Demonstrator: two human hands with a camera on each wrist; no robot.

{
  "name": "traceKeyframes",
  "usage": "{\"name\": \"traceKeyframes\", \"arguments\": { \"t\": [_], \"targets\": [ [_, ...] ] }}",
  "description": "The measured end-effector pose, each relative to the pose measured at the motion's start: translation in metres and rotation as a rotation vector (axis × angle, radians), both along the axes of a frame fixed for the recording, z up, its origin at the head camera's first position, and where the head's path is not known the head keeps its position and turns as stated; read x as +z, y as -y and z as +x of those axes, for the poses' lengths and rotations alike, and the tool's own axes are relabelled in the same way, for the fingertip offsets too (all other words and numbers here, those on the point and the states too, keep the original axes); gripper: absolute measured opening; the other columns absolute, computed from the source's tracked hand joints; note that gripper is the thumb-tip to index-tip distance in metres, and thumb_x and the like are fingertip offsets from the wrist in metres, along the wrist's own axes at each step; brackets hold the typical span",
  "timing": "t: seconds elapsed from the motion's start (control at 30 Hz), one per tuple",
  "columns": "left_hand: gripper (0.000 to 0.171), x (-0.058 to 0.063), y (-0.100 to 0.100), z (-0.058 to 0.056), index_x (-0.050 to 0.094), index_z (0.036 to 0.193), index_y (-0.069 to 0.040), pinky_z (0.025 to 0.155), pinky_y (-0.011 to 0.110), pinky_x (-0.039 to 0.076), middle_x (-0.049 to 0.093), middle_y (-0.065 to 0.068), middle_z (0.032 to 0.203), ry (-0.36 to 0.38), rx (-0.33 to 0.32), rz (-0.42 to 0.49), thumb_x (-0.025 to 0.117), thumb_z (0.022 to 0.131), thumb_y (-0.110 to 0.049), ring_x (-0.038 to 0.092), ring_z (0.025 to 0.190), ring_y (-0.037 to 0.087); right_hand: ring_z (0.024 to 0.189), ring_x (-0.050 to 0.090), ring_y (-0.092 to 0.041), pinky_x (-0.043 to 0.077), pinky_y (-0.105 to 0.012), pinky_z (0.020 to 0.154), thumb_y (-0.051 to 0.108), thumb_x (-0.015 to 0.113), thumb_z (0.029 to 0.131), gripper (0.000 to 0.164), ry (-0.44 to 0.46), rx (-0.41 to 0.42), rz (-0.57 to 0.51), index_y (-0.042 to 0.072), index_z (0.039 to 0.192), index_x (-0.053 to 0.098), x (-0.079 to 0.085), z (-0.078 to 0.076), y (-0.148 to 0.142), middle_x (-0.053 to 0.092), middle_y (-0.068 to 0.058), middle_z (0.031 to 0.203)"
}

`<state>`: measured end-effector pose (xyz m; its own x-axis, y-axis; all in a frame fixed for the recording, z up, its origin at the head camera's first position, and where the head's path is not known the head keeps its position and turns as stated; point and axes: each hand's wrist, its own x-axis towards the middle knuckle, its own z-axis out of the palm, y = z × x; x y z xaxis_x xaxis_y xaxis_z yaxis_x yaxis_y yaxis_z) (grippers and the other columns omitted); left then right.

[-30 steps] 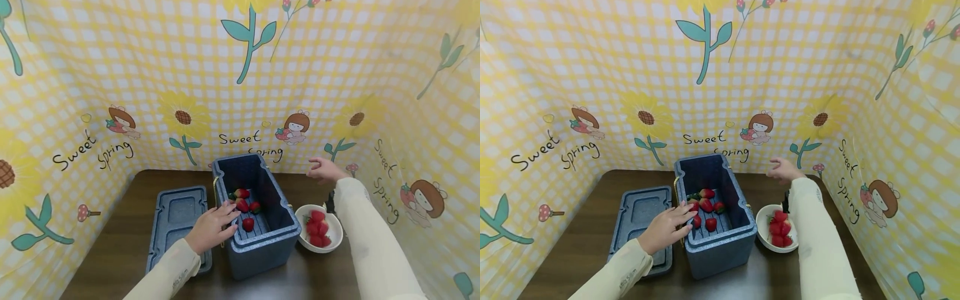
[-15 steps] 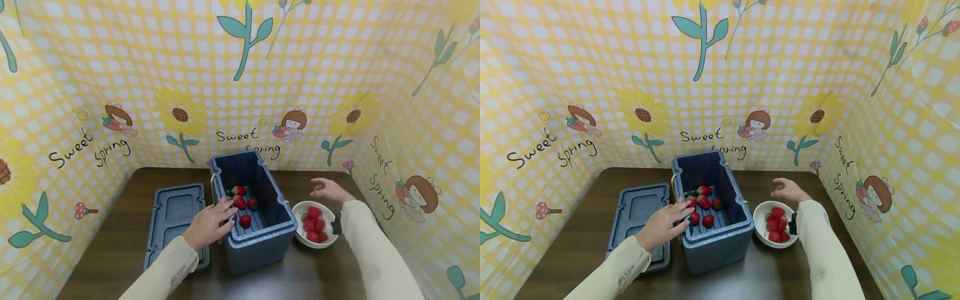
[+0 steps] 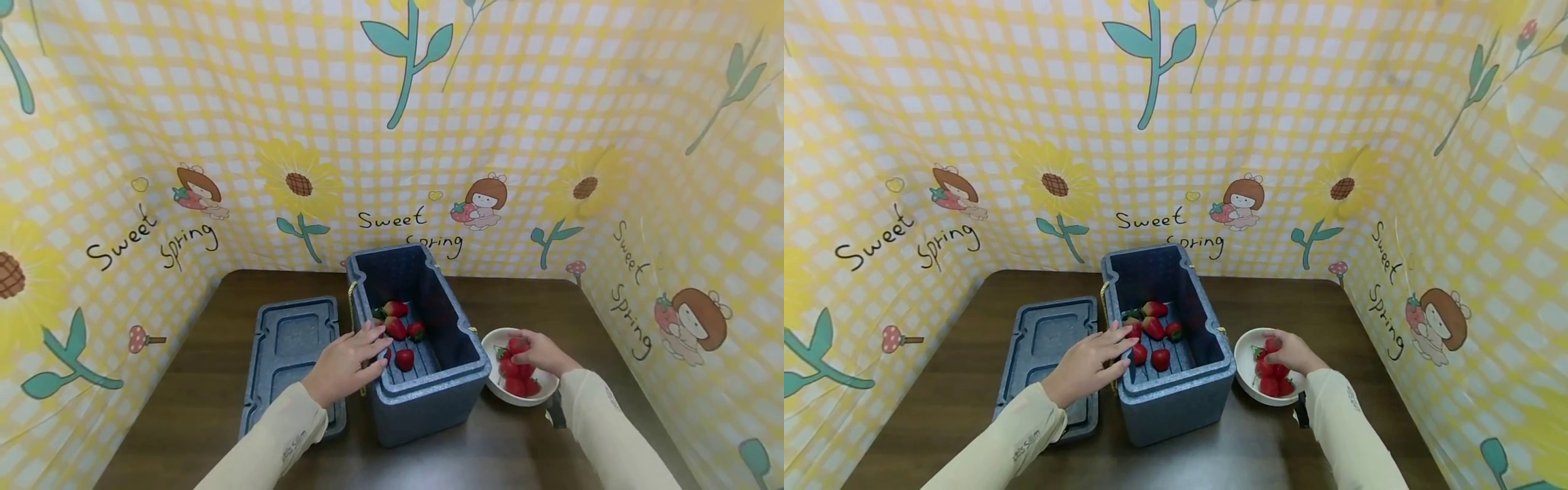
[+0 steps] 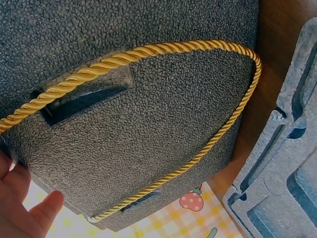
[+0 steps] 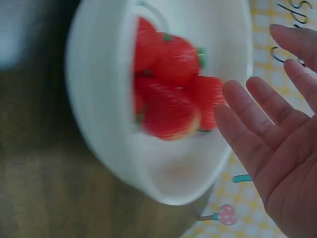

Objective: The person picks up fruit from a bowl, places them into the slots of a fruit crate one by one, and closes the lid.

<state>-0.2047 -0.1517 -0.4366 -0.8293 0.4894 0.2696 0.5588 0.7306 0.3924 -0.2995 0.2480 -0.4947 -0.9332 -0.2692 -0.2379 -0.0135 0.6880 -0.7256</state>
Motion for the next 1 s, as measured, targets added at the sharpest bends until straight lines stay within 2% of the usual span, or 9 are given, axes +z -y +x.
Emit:
{"name": "traceKeyframes", "arguments": {
  "t": [0.27, 0.37, 0.5, 0.67, 0.87, 1.0],
  "targets": [
    [0.044, -0.001, 0.0, 0.001, 0.059, 0.132, -0.009, 0.105, 0.054, 0.034, 0.049, 0.01, 0.141, 0.016, 0.003, 0.001, 0.052, 0.096, -0.033, 0.039, 0.135, 0.028, 0.093, 0.057, -0.034, 0.055, -0.044, 0.076, -0.005, 0.071, 0.077, 0.049, -0.008, -0.044, -0.053, -0.011, 0.122, 0.054, -0.028, 0.003, 0.0, 0.06, -0.024, 0.102],
    [0.044, -0.001, 0.0, 0.001, 0.059, 0.132, -0.009, 0.105, 0.054, 0.034, 0.049, 0.01, 0.142, 0.018, 0.003, 0.0, 0.051, 0.096, -0.033, 0.038, 0.135, 0.028, 0.091, 0.057, -0.033, 0.055, -0.042, 0.075, -0.007, 0.071, 0.074, 0.047, -0.033, -0.035, -0.041, -0.013, 0.119, 0.056, -0.035, 0.002, 0.001, 0.061, -0.023, 0.099],
    [0.044, -0.002, 0.001, 0.0, 0.059, 0.132, -0.009, 0.105, 0.053, 0.034, 0.049, 0.01, 0.142, 0.01, 0.002, 0.0, 0.053, 0.096, -0.032, 0.038, 0.135, 0.027, 0.088, 0.057, -0.032, 0.055, -0.041, 0.073, -0.005, 0.072, 0.072, 0.047, -0.057, 0.001, 0.018, -0.013, 0.117, 0.058, -0.04, 0.003, 0.004, 0.061, -0.021, 0.096],
    [0.044, -0.002, 0.002, 0.001, 0.059, 0.132, -0.009, 0.105, 0.052, 0.034, 0.049, 0.01, 0.142, 0.006, 0.004, -0.003, 0.053, 0.095, -0.032, 0.039, 0.135, 0.028, 0.097, 0.054, -0.035, 0.056, -0.041, 0.073, 0.001, 0.078, 0.07, 0.054, 0.001, -0.023, 0.05, -0.006, 0.121, 0.06, -0.044, 0.005, 0.012, 0.061, -0.019, 0.105],
    [0.044, -0.002, 0.001, 0.001, 0.059, 0.133, -0.009, 0.105, 0.052, 0.035, 0.049, 0.01, 0.142, 0.007, -0.003, -0.008, 0.052, 0.096, -0.033, 0.039, 0.135, 0.027, 0.097, 0.054, -0.035, 0.054, -0.043, 0.075, 0.002, 0.079, 0.068, 0.057, -0.036, -0.005, 0.066, -0.005, 0.121, 0.06, -0.05, 0.006, 0.017, 0.061, -0.02, 0.106],
    [0.045, 0.0, 0.001, 0.001, 0.058, 0.133, -0.009, 0.105, 0.052, 0.034, 0.048, 0.01, 0.142, 0.014, -0.001, -0.007, 0.052, 0.096, -0.033, 0.038, 0.136, 0.027, 0.098, 0.054, -0.034, 0.053, -0.046, 0.077, 0.006, 0.081, 0.068, 0.058, -0.075, 0.006, 0.124, -0.001, 0.122, 0.062, -0.053, 0.004, 0.021, 0.063, -0.017, 0.107]
  ]
}}
